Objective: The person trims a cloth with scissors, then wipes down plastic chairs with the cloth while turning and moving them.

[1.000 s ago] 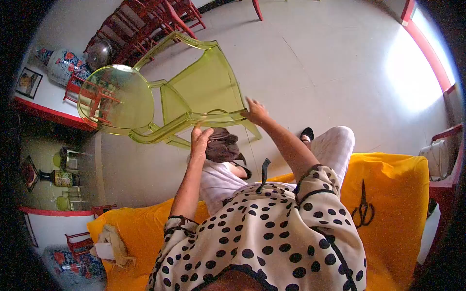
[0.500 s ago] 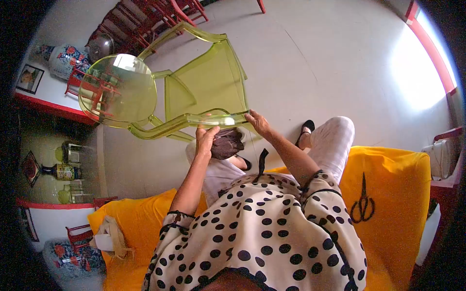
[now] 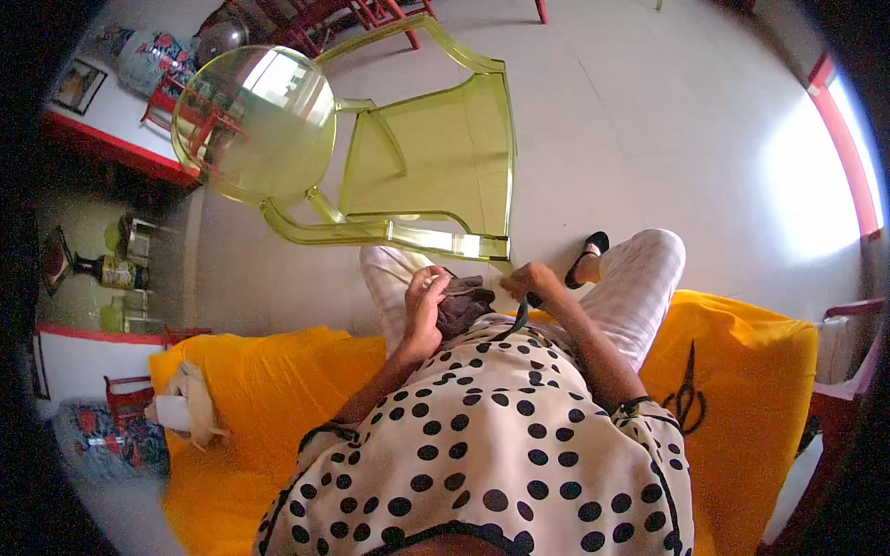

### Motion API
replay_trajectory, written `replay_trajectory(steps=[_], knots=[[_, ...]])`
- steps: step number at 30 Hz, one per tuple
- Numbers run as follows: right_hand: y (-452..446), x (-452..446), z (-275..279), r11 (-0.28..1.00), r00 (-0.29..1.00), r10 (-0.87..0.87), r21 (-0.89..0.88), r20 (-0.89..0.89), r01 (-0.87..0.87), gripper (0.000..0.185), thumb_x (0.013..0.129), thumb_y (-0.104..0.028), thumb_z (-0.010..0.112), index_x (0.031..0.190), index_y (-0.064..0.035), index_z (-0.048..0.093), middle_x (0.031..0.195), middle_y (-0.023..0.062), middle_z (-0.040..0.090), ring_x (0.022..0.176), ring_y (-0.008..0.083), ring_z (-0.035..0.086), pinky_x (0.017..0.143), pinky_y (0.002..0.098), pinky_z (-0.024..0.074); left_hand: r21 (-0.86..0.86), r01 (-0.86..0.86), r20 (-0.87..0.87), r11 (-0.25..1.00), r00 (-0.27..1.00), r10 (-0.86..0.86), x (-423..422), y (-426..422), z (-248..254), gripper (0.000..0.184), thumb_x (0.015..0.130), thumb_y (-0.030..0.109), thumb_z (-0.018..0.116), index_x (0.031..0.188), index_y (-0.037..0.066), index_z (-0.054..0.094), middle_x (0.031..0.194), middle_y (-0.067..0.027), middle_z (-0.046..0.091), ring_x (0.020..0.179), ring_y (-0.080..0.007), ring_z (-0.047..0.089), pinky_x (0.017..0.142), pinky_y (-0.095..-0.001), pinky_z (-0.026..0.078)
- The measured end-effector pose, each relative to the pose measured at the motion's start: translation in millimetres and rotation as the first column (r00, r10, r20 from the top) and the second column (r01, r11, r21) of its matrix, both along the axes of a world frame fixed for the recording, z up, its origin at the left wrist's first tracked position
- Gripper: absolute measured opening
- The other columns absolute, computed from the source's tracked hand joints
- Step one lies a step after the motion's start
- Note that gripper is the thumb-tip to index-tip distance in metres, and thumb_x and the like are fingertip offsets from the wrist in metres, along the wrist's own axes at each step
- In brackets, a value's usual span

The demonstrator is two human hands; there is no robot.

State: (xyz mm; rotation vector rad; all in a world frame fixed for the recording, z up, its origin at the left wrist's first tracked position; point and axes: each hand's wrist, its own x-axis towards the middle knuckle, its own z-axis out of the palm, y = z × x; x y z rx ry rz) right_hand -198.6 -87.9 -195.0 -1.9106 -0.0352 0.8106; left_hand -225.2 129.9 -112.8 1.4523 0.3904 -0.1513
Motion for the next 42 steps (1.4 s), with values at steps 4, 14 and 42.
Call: replay_trajectory(steps=[4,14,42], knots=[[11,-14,11,0.854,0.992,0.039,0.512,0.117,-0.094,0.027,0.085,-0.015,0.06,0.108,-0.0008,0.061,0.102,0.013,0.063,0.086,0.0175,0.06,0.078,0.0289,0.049,-0.196,0.287,0.169,0.938,0.952,-0.256,8,-34,68,0.011,0.087,0.014,0.061,0.095,0.008,0.056,0.069,0.0058,0.047,0.059,-0.0021,0.042,0.051,-0.0167,0.033],[38,18,189,0.353,0.837,-0.433,0.791,-0.335,0.5,0.035,0.088,-0.029,0.051,0.112,-0.0036,0.056,0.101,0.0105,0.063,0.088,0.0193,0.063,0.076,0.0329,0.0536,-0.142,0.15,0.599,0.978,0.8,-0.036,43,-36,179,0.008,0.087,0.012,0.061,0.094,0.007,0.061,0.066,0.0054,0.05,0.053,-0.0012,0.042,0.046,-0.0165,0.034],[303,110,188,0.807,0.136,0.589,-0.588,0.797,-0.048,0.044,0.082,-0.018,0.053,0.115,0.0099,0.043,0.101,0.0232,0.057,0.088,0.0313,0.061,0.069,0.0429,0.0512,-0.175,-0.34,0.497,0.924,0.78,0.381,161,217,58,0.042,0.097,0.03,0.041,0.133,0.009,0.035,0.118,-0.0082,0.049,0.104,-0.0214,0.049,0.087,-0.0358,0.044]])
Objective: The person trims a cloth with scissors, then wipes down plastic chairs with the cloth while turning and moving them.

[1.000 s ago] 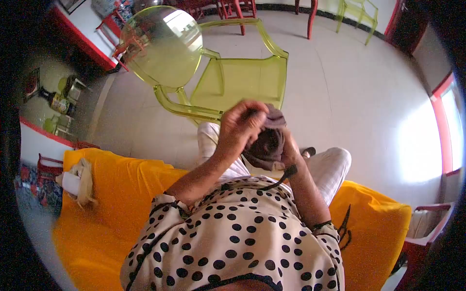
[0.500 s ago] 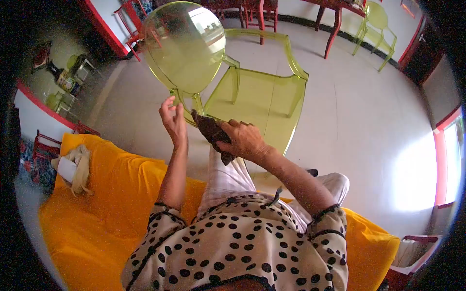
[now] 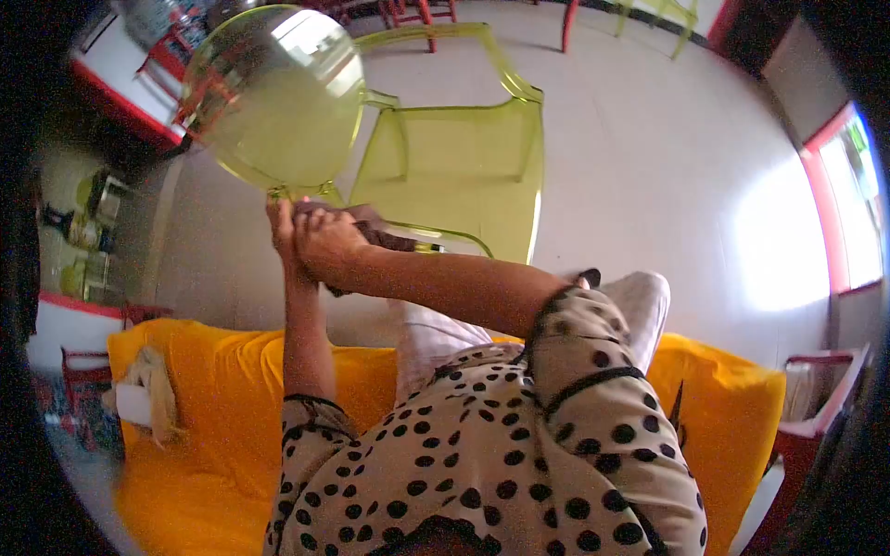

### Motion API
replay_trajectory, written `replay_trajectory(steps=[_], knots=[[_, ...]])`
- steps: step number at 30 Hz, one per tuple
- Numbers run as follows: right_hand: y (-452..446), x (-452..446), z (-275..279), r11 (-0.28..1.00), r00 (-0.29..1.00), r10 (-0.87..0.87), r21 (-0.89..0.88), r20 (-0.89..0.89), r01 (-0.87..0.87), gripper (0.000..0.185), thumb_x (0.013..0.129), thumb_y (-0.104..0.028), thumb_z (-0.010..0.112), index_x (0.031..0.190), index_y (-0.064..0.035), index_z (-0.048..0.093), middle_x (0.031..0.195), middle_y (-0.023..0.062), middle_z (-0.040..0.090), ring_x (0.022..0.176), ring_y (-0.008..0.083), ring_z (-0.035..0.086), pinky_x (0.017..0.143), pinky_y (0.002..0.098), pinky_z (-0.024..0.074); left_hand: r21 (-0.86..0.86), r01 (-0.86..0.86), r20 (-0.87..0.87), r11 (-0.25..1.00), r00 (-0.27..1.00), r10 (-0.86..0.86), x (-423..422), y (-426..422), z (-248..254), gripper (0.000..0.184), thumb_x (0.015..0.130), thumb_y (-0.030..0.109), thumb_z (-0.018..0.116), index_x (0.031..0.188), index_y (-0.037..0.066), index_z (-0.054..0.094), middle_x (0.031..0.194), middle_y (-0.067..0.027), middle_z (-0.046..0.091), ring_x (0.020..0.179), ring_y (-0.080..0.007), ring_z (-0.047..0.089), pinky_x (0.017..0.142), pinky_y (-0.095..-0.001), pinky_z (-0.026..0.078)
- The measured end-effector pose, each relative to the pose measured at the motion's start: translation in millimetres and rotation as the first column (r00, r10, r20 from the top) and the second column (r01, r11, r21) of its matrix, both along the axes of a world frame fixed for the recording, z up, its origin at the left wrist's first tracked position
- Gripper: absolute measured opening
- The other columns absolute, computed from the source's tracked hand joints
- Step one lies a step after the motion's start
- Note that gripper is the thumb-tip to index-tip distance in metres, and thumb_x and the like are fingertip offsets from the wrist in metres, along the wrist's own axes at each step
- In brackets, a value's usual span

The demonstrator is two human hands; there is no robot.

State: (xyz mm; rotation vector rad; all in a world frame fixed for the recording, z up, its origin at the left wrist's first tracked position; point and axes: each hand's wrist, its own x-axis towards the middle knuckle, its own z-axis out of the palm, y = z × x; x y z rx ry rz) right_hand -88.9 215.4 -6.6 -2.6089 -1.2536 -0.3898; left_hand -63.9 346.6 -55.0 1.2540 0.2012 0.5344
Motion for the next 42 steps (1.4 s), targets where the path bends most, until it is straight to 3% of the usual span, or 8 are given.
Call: replay_trajectory(steps=[10,15,18,21,24,31,35,42], knots=[[-73,-29,19,0.994,0.978,-0.08,-0.092,-0.194,0.063,0.039,0.082,-0.023,0.051,0.112,0.0011,0.051,0.095,0.0163,0.061,0.084,0.0307,0.063,0.066,0.0436,0.0491,0.207,-0.055,-0.089,0.977,0.993,0.075,7,16,0,0.04,0.096,0.028,0.041,0.131,0.008,0.038,0.123,-0.0087,0.048,0.112,-0.0222,0.047,0.094,-0.0363,0.039],[-173,-58,-15,0.889,0.955,0.042,0.446,-0.294,0.098,0.052,0.081,-0.025,0.058,0.126,-0.005,0.044,0.113,0.016,0.056,0.099,0.0336,0.058,0.081,0.0461,0.0475,0.403,-0.182,-0.133,0.897,0.958,0.254,12,17,1,0.045,0.096,0.029,0.043,0.133,0.005,0.035,0.13,-0.0137,0.044,0.114,-0.0251,0.047,0.095,-0.0379,0.038],[-195,-69,-77,0.824,0.92,0.026,0.529,-0.392,0.202,0.065,0.082,-0.027,0.06,0.137,-0.0075,0.032,0.126,0.0158,0.049,0.11,0.0334,0.052,0.092,0.0453,0.0434,0.618,-0.324,0.056,0.716,0.927,0.371,14,16,-2,0.048,0.094,0.027,0.047,0.133,0.001,0.036,0.13,-0.0206,0.044,0.115,-0.0312,0.046,0.097,-0.043,0.036],[-207,-78,-109,0.857,0.909,-0.077,0.439,-0.411,0.271,0.073,0.083,-0.029,0.059,0.142,-0.0097,0.022,0.134,0.0147,0.043,0.12,0.0304,0.044,0.1,0.0439,0.0354,0.87,-0.466,0.336,0.161,0.8,0.497,-3,-13,31,0.044,0.092,0.024,0.05,0.129,0.003,0.042,0.126,-0.0199,0.046,0.115,-0.0335,0.044,0.098,-0.0445,0.034],[-231,-83,-133,0.919,0.918,-0.161,0.284,-0.361,0.273,0.071,0.084,-0.034,0.056,0.142,-0.0097,0.023,0.14,0.0103,0.038,0.126,0.026,0.038,0.105,0.0419,0.0275,0.91,-0.412,0.413,-0.053,0.883,0.224,-9,-43,53,0.038,0.09,0.023,0.053,0.123,0.005,0.049,0.122,-0.0177,0.049,0.115,-0.0332,0.043,0.098,-0.0448,0.033],[-312,-111,-165,0.933,0.934,-0.262,0.186,-0.242,0.309,0.057,0.081,-0.018,0.059,0.134,-0.0097,0.039,0.134,0.0061,0.045,0.116,0.0241,0.047,0.093,0.0383,0.0404,0.95,0.178,-0.114,0.255,0.962,-0.248,-6,-107,62,0.037,0.092,0.033,0.054,0.113,0.003,0.057,0.113,-0.0126,0.056,0.104,-0.0259,0.054,0.088,-0.0382,0.043],[-337,-120,-168,0.428,0.478,-0.085,0.401,-0.874,0.81,0.026,0.083,-0.005,0.053,0.108,0.0026,0.058,0.096,0.0068,0.064,0.075,0.0173,0.061,0.064,0.031,0.0517,0.899,0.416,-0.363,0.137,0.883,-0.297,-8,-122,54,0.034,0.09,0.032,0.055,0.103,0.001,0.062,0.095,-0.0158,0.064,0.09,-0.029,0.06,0.08,-0.0353,0.045],[-374,-108,-148,-0.19,0.38,0.374,0.332,-0.846,0.924,0.025,0.084,-0.017,0.058,0.1,0.0023,0.06,0.082,0.0082,0.063,0.07,0.0171,0.062,0.063,0.03,0.0519,0.848,0.53,-0.497,0.02,0.808,-0.318,-2,-128,49,0.034,0.09,0.037,0.053,0.1,0.006,0.064,0.085,-0.0167,0.065,0.081,-0.034,0.063,0.069,-0.0402,0.048]])
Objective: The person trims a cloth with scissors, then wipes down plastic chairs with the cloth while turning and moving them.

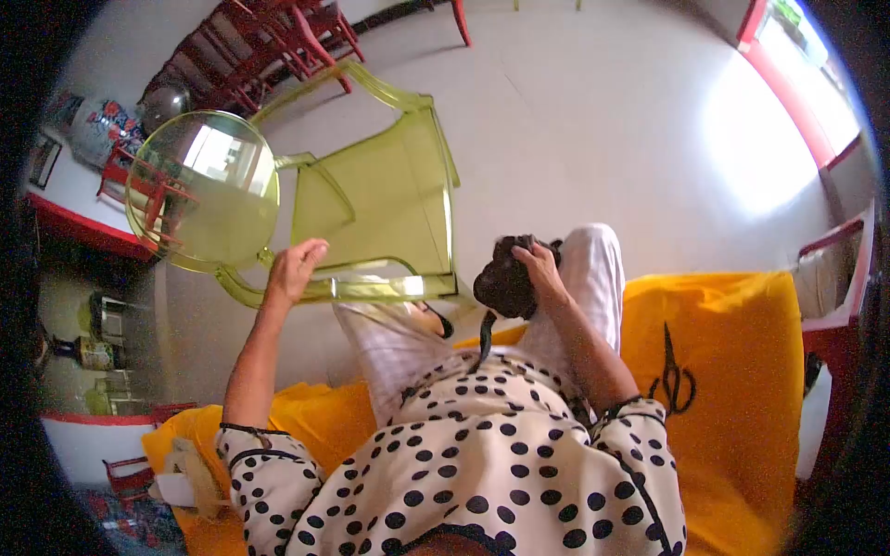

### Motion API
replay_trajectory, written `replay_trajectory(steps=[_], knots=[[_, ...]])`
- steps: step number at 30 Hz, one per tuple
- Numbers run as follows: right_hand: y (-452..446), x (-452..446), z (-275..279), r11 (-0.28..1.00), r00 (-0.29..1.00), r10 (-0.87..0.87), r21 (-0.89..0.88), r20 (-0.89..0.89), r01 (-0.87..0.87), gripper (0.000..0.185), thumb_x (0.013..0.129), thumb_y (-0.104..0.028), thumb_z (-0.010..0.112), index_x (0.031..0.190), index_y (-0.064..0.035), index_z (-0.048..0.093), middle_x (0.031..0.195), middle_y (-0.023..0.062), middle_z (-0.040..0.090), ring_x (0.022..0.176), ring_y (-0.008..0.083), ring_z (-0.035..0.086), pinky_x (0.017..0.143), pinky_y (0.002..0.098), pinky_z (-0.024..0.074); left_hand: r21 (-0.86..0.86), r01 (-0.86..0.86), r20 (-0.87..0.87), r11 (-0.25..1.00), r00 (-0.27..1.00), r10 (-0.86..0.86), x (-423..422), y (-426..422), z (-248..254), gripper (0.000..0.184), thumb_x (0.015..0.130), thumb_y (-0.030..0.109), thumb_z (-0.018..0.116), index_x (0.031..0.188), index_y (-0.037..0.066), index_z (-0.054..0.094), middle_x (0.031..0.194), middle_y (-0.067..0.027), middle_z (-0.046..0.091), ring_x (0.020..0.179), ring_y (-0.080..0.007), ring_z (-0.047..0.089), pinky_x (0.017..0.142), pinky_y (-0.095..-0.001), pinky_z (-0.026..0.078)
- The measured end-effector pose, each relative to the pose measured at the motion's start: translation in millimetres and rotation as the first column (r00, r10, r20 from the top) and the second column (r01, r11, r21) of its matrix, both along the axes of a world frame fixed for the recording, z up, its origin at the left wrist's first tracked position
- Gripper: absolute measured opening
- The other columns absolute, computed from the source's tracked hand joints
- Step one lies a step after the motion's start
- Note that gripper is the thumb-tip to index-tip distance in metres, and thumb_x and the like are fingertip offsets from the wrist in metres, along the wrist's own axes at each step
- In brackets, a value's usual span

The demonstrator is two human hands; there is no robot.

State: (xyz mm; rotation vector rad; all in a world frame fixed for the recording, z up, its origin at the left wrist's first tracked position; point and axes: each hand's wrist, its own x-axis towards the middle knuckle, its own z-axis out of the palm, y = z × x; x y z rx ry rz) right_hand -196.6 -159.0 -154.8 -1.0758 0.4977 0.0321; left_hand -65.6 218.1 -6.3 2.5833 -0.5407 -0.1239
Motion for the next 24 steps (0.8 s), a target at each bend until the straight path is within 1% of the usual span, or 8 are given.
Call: replay_trajectory(steps=[3,5,9,15,17,19,21,24], knots=[[1,28,21,0.999,0.998,0.034,-0.026,0.051,-0.033,0.027,0.083,-0.02,0.06,0.099,0.0013,0.06,0.082,0.0086,0.063,0.071,0.0176,0.062,0.063,0.0308,0.0519,0.078,-0.016,-0.117,0.997,0.993,0.026,-4,-7,12,0.035,0.089,0.038,0.053,0.096,0.006,0.065,0.081,-0.018,0.064,0.078,-0.0358,0.062,0.067,-0.041,0.048],[4,48,44,0.992,0.996,0.087,-0.094,0.016,-0.085,0.028,0.083,-0.022,0.061,0.099,0.0015,0.059,0.082,0.0087,0.063,0.072,0.0172,0.062,0.063,0.031,0.0516,0.058,-0.019,-0.108,0.998,0.994,0.025,-5,-7,15,0.034,0.089,0.038,0.054,0.093,0.007,0.065,0.077,-0.0182,0.063,0.076,-0.0367,0.062,0.065,-0.042,0.048],[10,111,72,0.953,0.964,0.216,-0.248,0.155,-0.174,0.031,0.082,-0.024,0.062,0.099,0.0023,0.059,0.081,0.0081,0.063,0.072,0.0155,0.062,0.064,0.0305,0.0509,0.024,-0.032,-0.046,0.999,0.998,0.034,-7,-6,17,0.033,0.088,0.038,0.054,0.09,0.007,0.065,0.071,-0.0174,0.063,0.07,-0.0366,0.062,0.061,-0.0432,0.047],[48,255,158,0.885,0.85,0.33,-0.448,0.41,-0.127,0.029,0.082,-0.022,0.063,0.096,0.0035,0.062,0.079,0.0077,0.065,0.065,0.0152,0.061,0.063,0.0312,0.0514,0.019,-0.005,0.031,1.0,1.0,0.004,-6,-5,14,0.025,0.087,0.03,0.055,0.082,0.007,0.062,0.068,-0.0149,0.062,0.066,-0.0353,0.061,0.057,-0.0436,0.048],[70,307,201,0.763,0.845,0.341,-0.646,0.412,0.007,0.028,0.079,-0.023,0.065,0.095,0.0001,0.062,0.078,0.0104,0.066,0.067,0.0185,0.063,0.064,0.0342,0.0509,-0.002,0.012,0.019,1.0,1.0,-0.012,-6,-9,24,0.025,0.087,0.03,0.054,0.082,0.007,0.061,0.068,-0.0142,0.062,0.065,-0.0352,0.061,0.057,-0.0442,0.048],[93,374,223,0.582,0.777,0.389,-0.786,0.495,0.21,0.028,0.076,-0.024,0.066,0.094,-0.0031,0.062,0.08,0.0151,0.065,0.072,0.0257,0.065,0.067,0.0375,0.0498,0.095,0.035,-0.025,0.995,0.999,-0.033,-4,-6,25,0.025,0.088,0.031,0.053,0.083,0.007,0.06,0.066,-0.0137,0.061,0.064,-0.0352,0.061,0.057,-0.0448,0.047],[123,427,246,0.509,0.686,0.492,-0.817,0.536,0.273,0.029,0.075,-0.026,0.066,0.094,-0.004,0.061,0.083,0.0184,0.064,0.079,0.0341,0.063,0.071,0.0406,0.0486,0.06,0.02,-0.076,0.998,0.997,-0.015,-4,-6,26,0.026,0.089,0.031,0.052,0.084,0.006,0.06,0.067,-0.0142,0.061,0.064,-0.0342,0.061,0.058,-0.0437,0.048],[185,505,238,0.354,0.6,0.633,-0.872,0.49,0.338,0.028,0.076,-0.024,0.064,0.094,-0.0025,0.062,0.084,0.0192,0.063,0.08,0.0357,0.062,0.071,0.0418,0.0488,0.056,0.026,-0.084,0.998,0.996,-0.021,-2,-7,29,0.025,0.088,0.029,0.054,0.087,0.005,0.061,0.069,-0.0149,0.061,0.065,-0.0327,0.062,0.059,-0.041,0.049]])
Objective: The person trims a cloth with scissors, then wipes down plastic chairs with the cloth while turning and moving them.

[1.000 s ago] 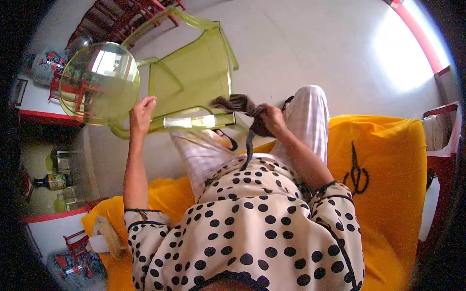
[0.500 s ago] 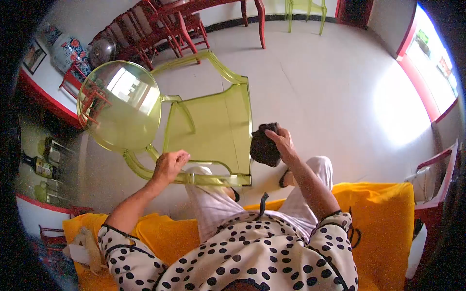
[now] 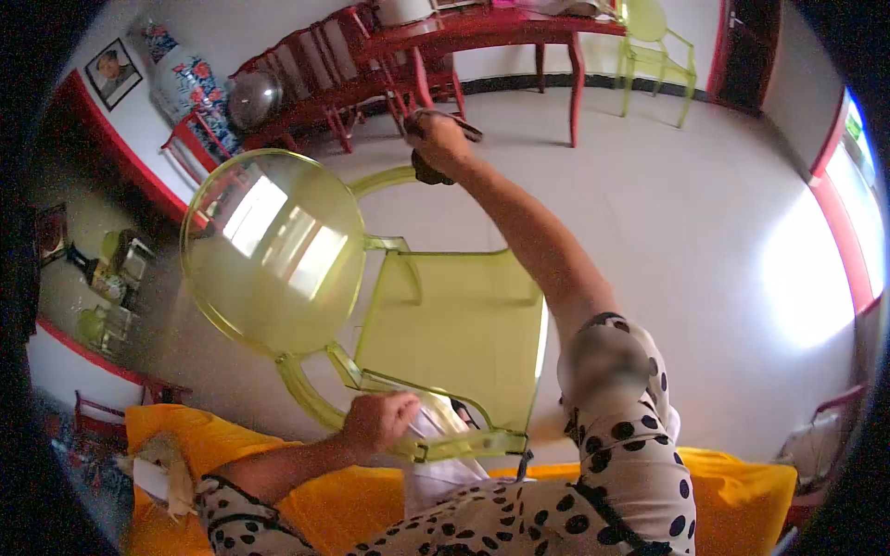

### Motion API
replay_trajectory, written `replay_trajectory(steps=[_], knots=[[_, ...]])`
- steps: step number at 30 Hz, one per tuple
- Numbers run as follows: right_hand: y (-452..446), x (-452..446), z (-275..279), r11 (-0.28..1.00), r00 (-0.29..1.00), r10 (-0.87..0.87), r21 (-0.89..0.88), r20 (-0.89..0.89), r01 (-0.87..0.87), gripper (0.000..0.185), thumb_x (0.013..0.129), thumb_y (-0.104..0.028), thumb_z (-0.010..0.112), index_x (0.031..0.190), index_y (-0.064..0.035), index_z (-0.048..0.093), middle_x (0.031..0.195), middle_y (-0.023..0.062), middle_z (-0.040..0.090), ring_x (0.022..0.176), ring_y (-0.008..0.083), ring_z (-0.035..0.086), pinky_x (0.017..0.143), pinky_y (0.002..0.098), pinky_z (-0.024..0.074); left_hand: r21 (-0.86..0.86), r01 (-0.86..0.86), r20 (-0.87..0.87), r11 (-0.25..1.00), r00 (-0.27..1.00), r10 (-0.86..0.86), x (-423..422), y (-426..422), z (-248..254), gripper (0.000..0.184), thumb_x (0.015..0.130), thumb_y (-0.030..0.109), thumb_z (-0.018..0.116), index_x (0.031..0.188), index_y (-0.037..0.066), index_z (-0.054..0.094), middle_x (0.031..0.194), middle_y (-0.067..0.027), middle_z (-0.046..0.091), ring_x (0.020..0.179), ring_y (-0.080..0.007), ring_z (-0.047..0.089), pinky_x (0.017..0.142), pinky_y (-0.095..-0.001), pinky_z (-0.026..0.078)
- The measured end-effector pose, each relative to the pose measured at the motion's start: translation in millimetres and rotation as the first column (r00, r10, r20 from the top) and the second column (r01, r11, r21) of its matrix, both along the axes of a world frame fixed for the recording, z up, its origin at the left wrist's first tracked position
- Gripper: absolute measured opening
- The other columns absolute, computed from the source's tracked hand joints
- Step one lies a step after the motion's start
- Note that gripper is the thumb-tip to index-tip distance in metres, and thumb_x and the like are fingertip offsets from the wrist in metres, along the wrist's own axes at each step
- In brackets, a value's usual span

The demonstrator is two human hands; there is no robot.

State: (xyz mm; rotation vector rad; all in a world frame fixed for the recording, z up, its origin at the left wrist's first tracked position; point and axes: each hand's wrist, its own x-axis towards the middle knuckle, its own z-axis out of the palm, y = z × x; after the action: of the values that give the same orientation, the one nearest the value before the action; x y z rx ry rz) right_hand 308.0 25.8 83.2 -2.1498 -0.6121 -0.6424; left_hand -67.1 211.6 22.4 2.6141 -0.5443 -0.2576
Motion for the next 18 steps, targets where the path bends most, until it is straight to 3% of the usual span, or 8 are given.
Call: replay_trajectory(steps=[3,5,7,8,11,12,16,18], knots=[[69,51,-50,0.931,0.997,0.077,-0.36,0.02,-0.065,0.026,0.078,-0.025,0.062,0.097,-0.0062,0.062,0.092,0.0165,0.064,0.083,0.0347,0.062,0.073,0.046,0.0476,0.04,-0.006,-0.007,0.999,1.0,0.006,2,-1,6,0.023,0.088,0.027,0.054,0.087,0.005,0.061,0.072,-0.0144,0.062,0.066,-0.0323,0.062,0.059,-0.0406,0.049],[97,27,-70,0.749,0.991,0.02,-0.654,-0.132,-0.103,0.036,0.081,-0.026,0.058,0.116,-0.0172,0.056,0.124,0.0078,0.054,0.109,0.0308,0.052,0.077,0.0517,0.0454,0.057,0.014,-0.021,0.998,1.0,-0.013,3,0,3,0.022,0.088,0.025,0.054,0.088,0.005,0.061,0.074,-0.0142,0.063,0.067,-0.032,0.062,0.059,-0.0407,0.049],[104,16,-98,0.895,1.0,0.02,-0.446,0.013,-0.012,0.035,0.087,-0.022,0.049,0.121,-0.0184,0.053,0.136,0.0061,0.044,0.12,0.0296,0.042,0.087,0.051,0.0425,0.041,0.011,-0.031,0.999,0.999,-0.009,4,2,3,0.02,0.088,0.024,0.054,0.087,0.005,0.06,0.074,-0.0134,0.062,0.066,-0.0315,0.062,0.058,-0.041,0.049],[106,23,-109,0.861,0.993,-0.006,-0.505,0.117,0.065,0.035,0.087,-0.02,0.049,0.122,-0.0168,0.052,0.136,0.0054,0.042,0.12,0.0276,0.04,0.083,0.0467,0.0447,0.032,0.011,-0.015,0.999,1.0,-0.01,4,1,3,0.019,0.087,0.024,0.055,0.085,0.006,0.059,0.072,-0.0127,0.062,0.065,-0.031,0.061,0.057,-0.0409,0.049],[100,32,-112,0.824,0.975,-0.049,-0.542,0.217,0.162,0.035,0.084,-0.021,0.052,0.117,-0.01,0.054,0.126,0.008,0.049,0.113,0.0269,0.044,0.075,0.0415,0.0471,0.009,0.023,0.022,1.0,0.999,-0.024,4,-3,1,0.017,0.086,0.022,0.055,0.084,0.006,0.058,0.071,-0.0121,0.061,0.064,-0.0306,0.061,0.056,-0.0408,0.049],[94,33,-112,0.836,0.929,-0.111,-0.472,0.354,0.28,0.03,0.082,-0.02,0.055,0.107,-0.0048,0.059,0.109,0.0088,0.056,0.108,0.0268,0.047,0.066,0.0364,0.047,0.009,0.027,0.037,1.0,0.999,-0.028,6,-2,4,0.016,0.086,0.021,0.055,0.085,0.006,0.058,0.07,-0.0121,0.061,0.064,-0.0306,0.061,0.057,-0.0408,0.048],[52,35,-115,0.761,0.893,-0.144,-0.529,0.426,0.375,0.022,0.073,-0.015,0.056,0.084,0.0022,0.063,0.08,0.0096,0.059,0.09,0.0237,0.05,0.053,0.0285,0.0454,0.013,-0.014,0.047,1.0,0.999,0.013,2,-3,1,0.014,0.086,0.019,0.055,0.084,0.005,0.059,0.071,-0.013,0.061,0.064,-0.0313,0.06,0.057,-0.0409,0.048],[25,27,-111,0.723,0.905,-0.175,-0.574,0.387,0.385,0.02,0.073,-0.013,0.056,0.084,0.0019,0.063,0.082,0.0103,0.059,0.091,0.0243,0.05,0.053,0.0294,0.0469,0.01,-0.023,0.041,1.0,0.999,0.023,3,-4,4,0.014,0.086,0.018,0.055,0.083,0.005,0.06,0.071,-0.0134,0.061,0.065,-0.0317,0.06,0.057,-0.0404,0.048]])
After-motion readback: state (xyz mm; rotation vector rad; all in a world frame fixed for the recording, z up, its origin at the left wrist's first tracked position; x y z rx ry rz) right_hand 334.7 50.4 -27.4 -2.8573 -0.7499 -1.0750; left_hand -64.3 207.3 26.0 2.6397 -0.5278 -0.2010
